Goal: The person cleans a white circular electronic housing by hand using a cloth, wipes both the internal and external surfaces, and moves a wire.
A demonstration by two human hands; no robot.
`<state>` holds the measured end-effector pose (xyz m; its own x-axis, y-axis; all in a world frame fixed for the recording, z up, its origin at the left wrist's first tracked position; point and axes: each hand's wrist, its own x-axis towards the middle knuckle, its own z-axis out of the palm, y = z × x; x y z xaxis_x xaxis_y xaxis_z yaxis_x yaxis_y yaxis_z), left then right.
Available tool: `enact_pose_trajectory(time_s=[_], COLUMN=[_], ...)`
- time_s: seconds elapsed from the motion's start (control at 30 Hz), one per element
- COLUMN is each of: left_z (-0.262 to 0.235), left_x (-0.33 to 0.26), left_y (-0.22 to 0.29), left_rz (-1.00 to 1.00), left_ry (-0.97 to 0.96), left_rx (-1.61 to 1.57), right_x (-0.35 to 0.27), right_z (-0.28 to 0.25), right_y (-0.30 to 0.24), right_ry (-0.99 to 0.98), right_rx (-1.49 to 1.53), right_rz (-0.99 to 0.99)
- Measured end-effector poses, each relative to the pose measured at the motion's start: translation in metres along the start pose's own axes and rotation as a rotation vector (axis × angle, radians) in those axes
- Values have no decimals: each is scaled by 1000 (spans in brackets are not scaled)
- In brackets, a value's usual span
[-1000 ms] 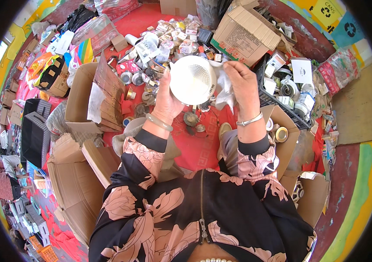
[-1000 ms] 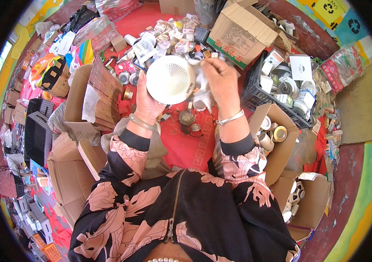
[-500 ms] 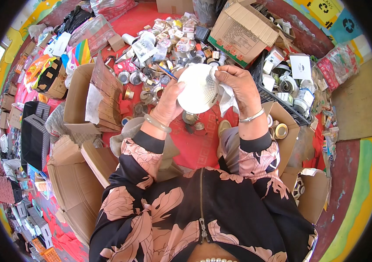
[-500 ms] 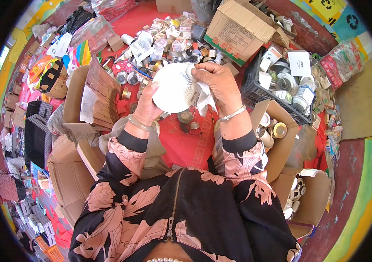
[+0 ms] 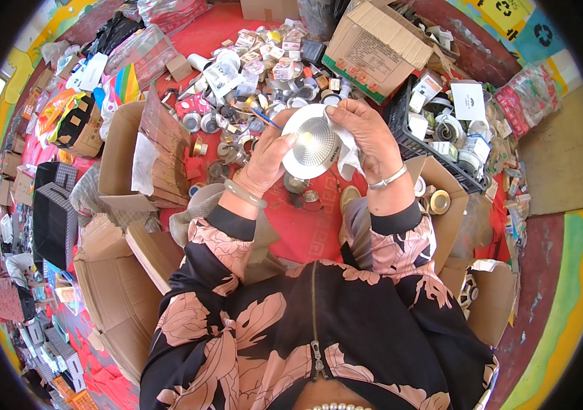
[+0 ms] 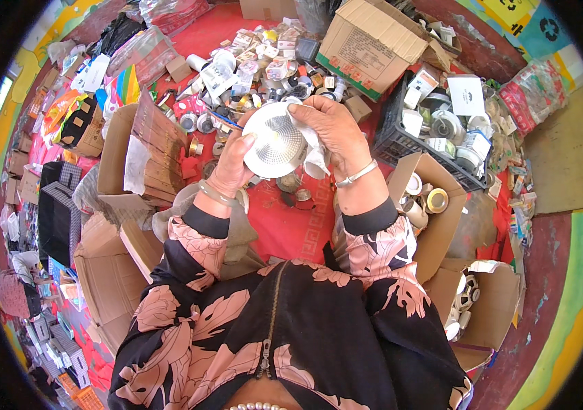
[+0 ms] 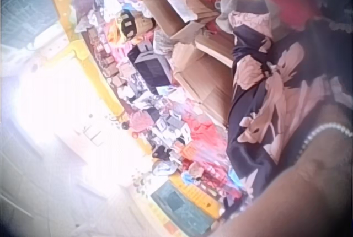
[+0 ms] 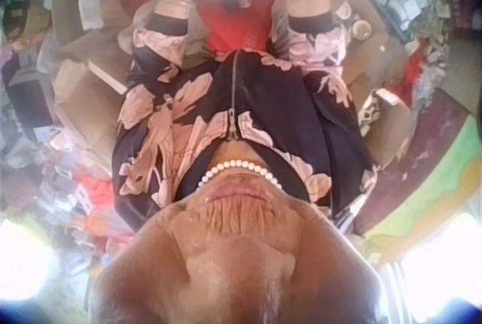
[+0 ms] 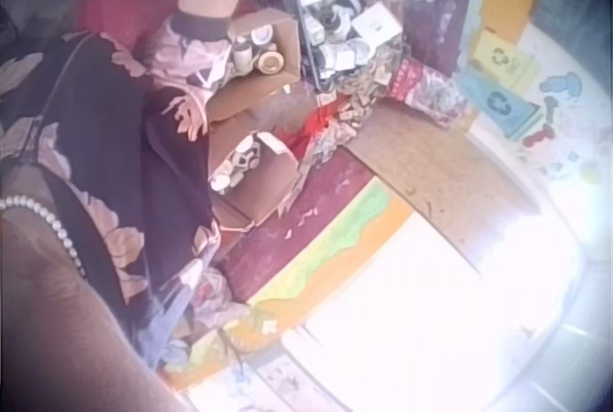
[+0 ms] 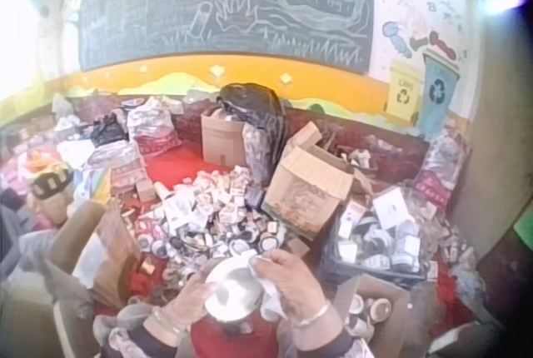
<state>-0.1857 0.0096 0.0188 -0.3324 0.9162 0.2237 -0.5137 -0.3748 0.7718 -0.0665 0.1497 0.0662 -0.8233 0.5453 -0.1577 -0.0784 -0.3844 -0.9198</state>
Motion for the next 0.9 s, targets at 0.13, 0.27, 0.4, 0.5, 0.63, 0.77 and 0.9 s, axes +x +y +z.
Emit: enact_pose_trajectory(time_s=[0.13,0.27,0.4,0.5,0.63,0.77,0.9], left_z=[3,4,5,0,2,3,2], left_x=[-1,-4,-7,-6,-5,-4,-4], left_y=[-1,2,9,11,16,15,14], left_rz=[-30,-49,-70,-40,28,3,-24], left_ry=[92,99,174,182,212,237,184], left_rx=[-90,-123,-176,-241,-244,-238,-218], right_x=[1,2,0,2,2,-7,-22], right_z=[1,-6,-9,-13,-15,2,14], right_y=[1,2,-2,1,4,-15,-16], right_ry=[23,10,-33,-15,176,427,258], right_rx=[11,35,-2,-84,-139,-159,-316], right_rz=[-34,-5,-11,-75,-269,-602,-307])
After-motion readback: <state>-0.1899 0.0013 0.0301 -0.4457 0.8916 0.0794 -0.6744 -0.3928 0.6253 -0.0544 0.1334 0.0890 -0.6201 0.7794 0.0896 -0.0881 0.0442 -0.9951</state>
